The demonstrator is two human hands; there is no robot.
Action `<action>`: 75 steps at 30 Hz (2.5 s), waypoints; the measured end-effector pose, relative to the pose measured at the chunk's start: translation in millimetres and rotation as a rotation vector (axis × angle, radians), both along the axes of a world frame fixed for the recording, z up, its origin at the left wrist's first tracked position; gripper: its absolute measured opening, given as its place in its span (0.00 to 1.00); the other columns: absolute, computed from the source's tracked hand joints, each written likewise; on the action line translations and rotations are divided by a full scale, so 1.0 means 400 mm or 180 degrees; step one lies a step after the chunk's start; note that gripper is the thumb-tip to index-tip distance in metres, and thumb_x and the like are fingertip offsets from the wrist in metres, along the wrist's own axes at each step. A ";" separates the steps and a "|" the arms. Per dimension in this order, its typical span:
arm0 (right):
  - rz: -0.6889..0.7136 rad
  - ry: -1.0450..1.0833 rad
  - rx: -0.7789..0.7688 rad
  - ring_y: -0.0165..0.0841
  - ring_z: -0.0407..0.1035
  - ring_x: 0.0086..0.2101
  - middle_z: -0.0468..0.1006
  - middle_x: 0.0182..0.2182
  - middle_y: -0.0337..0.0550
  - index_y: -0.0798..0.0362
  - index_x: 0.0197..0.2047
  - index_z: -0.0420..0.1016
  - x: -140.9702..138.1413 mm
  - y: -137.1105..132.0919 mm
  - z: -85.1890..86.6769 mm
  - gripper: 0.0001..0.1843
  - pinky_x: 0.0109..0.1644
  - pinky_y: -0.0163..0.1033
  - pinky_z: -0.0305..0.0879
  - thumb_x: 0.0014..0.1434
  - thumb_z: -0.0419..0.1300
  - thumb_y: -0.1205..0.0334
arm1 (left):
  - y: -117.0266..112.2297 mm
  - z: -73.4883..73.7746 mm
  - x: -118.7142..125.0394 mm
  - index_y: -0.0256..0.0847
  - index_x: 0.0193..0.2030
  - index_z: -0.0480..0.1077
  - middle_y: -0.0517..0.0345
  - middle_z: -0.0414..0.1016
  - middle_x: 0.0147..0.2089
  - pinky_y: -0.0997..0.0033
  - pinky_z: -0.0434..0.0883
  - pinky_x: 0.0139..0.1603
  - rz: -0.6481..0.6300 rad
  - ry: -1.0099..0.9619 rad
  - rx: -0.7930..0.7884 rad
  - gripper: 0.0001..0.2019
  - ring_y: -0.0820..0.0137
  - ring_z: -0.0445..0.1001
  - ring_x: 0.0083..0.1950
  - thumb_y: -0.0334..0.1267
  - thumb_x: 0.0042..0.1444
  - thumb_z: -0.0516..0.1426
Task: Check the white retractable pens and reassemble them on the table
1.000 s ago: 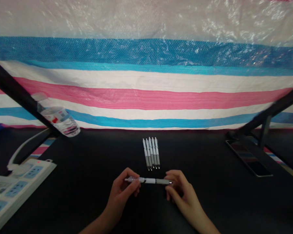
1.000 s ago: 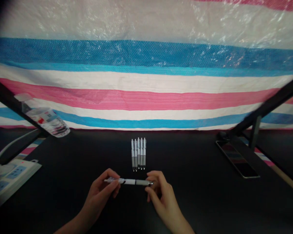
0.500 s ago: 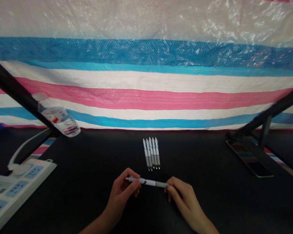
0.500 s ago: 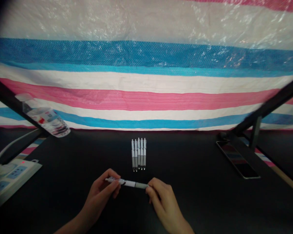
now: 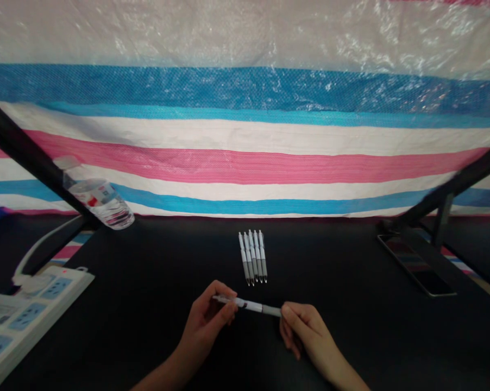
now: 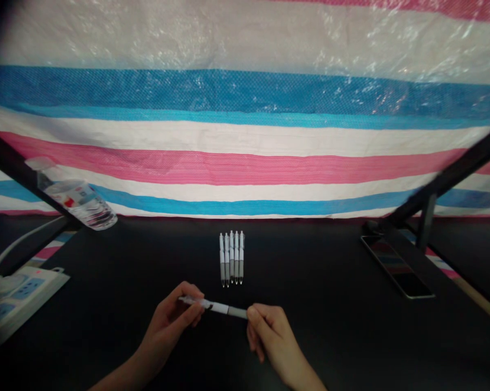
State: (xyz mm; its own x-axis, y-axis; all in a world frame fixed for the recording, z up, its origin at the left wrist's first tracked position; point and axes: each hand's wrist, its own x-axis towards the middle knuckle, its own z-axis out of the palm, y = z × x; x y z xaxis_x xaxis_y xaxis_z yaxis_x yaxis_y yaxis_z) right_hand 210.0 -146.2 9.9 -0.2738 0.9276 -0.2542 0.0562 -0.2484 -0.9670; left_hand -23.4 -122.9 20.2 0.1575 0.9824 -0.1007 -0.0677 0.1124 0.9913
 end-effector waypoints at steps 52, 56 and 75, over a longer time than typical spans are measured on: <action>0.0561 -0.0885 0.0720 0.28 0.64 0.23 0.70 0.23 0.37 0.54 0.38 0.77 -0.018 -0.011 0.048 0.26 0.27 0.32 0.58 0.71 0.47 0.44 | 0.041 0.019 0.020 0.45 0.61 0.63 0.59 0.79 0.35 0.64 0.78 0.38 0.0446 -0.0677 -0.0371 0.31 0.65 0.79 0.35 0.41 0.52 0.67; 0.0564 -0.0908 0.0720 0.28 0.64 0.23 0.70 0.22 0.37 0.54 0.38 0.77 -0.019 -0.009 0.044 0.26 0.27 0.32 0.58 0.71 0.47 0.44 | 0.040 0.022 0.021 0.45 0.58 0.65 0.61 0.78 0.34 0.67 0.77 0.36 0.0420 -0.0684 -0.0377 0.28 0.67 0.78 0.34 0.41 0.51 0.68; 0.0492 -0.0856 0.0839 0.28 0.62 0.21 0.69 0.20 0.37 0.55 0.37 0.77 -0.018 0.000 0.027 0.28 0.26 0.32 0.56 0.70 0.47 0.42 | 0.118 0.041 0.004 0.44 0.65 0.60 0.63 0.77 0.34 0.72 0.78 0.33 0.0428 -0.0030 -0.0184 0.34 0.69 0.78 0.36 0.40 0.52 0.65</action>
State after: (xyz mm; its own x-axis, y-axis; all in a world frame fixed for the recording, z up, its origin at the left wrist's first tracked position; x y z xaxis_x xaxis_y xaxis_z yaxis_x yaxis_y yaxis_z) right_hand 202.8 -146.2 20.6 -0.3714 0.9236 -0.0948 0.3332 0.0373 -0.9421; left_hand -21.9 -75.6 36.6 0.0261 0.9873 -0.1567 -0.0953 0.1585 0.9828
